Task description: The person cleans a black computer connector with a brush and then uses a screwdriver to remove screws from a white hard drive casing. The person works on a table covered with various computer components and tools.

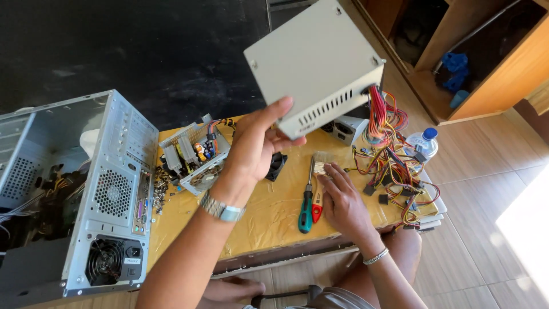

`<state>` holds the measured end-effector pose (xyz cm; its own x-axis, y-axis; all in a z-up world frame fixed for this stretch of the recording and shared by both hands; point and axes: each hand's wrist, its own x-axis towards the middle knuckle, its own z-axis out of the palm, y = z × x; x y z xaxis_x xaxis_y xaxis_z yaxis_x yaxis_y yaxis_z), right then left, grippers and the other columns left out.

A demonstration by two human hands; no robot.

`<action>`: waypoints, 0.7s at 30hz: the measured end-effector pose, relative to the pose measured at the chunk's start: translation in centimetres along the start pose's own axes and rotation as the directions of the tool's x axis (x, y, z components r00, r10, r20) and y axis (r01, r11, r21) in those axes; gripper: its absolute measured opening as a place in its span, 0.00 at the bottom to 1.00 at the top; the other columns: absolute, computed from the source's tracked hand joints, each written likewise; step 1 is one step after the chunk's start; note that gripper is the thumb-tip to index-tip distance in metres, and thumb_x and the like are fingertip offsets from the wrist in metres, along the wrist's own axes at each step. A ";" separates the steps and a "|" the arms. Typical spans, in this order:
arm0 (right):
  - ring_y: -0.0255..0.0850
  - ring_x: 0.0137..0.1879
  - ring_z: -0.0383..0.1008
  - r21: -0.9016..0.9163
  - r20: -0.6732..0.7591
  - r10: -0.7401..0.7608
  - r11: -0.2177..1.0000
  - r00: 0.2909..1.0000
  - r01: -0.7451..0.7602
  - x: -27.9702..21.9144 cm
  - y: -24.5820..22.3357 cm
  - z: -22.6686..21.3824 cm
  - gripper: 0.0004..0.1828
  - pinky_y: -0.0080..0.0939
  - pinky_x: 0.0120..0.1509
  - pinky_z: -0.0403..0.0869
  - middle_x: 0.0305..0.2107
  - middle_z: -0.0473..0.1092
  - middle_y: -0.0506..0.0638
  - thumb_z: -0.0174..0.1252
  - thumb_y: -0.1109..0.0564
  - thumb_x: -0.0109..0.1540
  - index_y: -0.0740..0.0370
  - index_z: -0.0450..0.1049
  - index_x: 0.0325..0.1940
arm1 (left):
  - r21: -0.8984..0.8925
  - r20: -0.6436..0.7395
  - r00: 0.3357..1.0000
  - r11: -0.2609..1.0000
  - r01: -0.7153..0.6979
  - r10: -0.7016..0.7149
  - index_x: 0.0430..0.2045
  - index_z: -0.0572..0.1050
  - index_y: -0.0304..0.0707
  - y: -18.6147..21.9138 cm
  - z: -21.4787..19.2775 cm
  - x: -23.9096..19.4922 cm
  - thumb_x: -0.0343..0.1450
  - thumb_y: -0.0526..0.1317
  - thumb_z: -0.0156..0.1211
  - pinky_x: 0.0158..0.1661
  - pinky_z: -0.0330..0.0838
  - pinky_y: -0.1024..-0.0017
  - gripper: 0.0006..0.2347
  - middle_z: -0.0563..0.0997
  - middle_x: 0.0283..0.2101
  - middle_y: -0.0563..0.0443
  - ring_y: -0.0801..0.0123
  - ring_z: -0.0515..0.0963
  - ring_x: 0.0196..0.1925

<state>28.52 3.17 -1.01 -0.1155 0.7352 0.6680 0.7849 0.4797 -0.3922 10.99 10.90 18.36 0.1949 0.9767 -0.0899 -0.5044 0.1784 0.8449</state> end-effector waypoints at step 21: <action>0.67 0.71 0.63 0.057 0.146 0.029 0.998 0.989 -0.038 0.0 -1.1 -0.9 0.20 0.62 0.73 0.67 0.63 0.63 0.73 0.43 0.66 0.66 0.77 0.66 0.62 | -0.084 0.099 0.892 0.897 -0.434 0.441 0.53 0.71 0.29 -9.8 -16.0 -9.0 0.59 0.49 0.84 0.53 0.77 0.56 0.34 0.79 0.49 0.45 0.55 0.78 0.54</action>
<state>28.21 2.26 -0.02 -0.1802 0.8108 0.5570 0.7529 0.4780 -0.4523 0.68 2.23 2.45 0.0345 0.9382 0.3444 -0.6077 -0.2539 0.7525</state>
